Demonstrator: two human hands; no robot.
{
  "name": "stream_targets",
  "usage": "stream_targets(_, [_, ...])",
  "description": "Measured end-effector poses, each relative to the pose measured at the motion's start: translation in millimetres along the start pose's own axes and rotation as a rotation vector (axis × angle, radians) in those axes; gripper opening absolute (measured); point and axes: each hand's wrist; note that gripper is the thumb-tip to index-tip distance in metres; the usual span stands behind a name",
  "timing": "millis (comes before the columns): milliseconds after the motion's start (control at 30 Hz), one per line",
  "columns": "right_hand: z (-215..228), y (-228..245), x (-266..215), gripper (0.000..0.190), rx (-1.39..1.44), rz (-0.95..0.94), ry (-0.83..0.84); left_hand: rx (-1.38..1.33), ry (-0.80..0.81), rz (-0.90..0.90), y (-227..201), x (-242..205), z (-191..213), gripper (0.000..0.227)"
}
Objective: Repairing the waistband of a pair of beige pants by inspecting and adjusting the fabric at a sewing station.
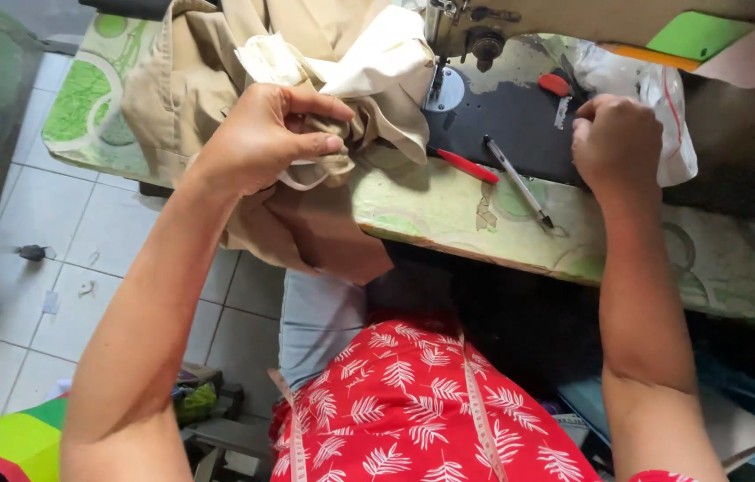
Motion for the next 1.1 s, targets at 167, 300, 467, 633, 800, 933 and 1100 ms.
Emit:
stream_targets(167, [-9,1,3,0.025,-0.059,-0.158,0.093,-0.333,-0.04,-0.187,22,40,-5,0.038])
stream_targets(300, [-10,10,7,0.034,-0.044,-0.166,0.063,-0.249,-0.203,-0.309,28,70,-12,0.033])
stream_targets(467, [-25,-14,12,0.024,0.011,-0.033,0.049,-0.314,-0.164,-0.395,36,59,-8,0.033])
stream_targets(633, [-15,-1,18,0.01,0.159,-0.128,0.168,-0.207,-0.221,-0.376,39,38,5,0.033])
stream_targets(800, [-18,2,4,0.008,0.125,-0.013,0.096,-0.285,-0.17,-0.327,41,36,13,0.033])
stream_targets(933, [-15,7,0,0.01,0.097,0.007,0.094,-0.39,-0.049,-0.288,46,35,21,0.04])
stream_targets(1100, [-9,11,-2,0.011,0.089,0.016,0.075,-0.409,0.001,-0.275,49,33,25,0.042])
Point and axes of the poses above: each hand's wrist, its own x-axis towards the middle knuckle, its own z-axis out of the back of the hand, y = z × x, and after that the axes turned 11 degrees about z, right-handed
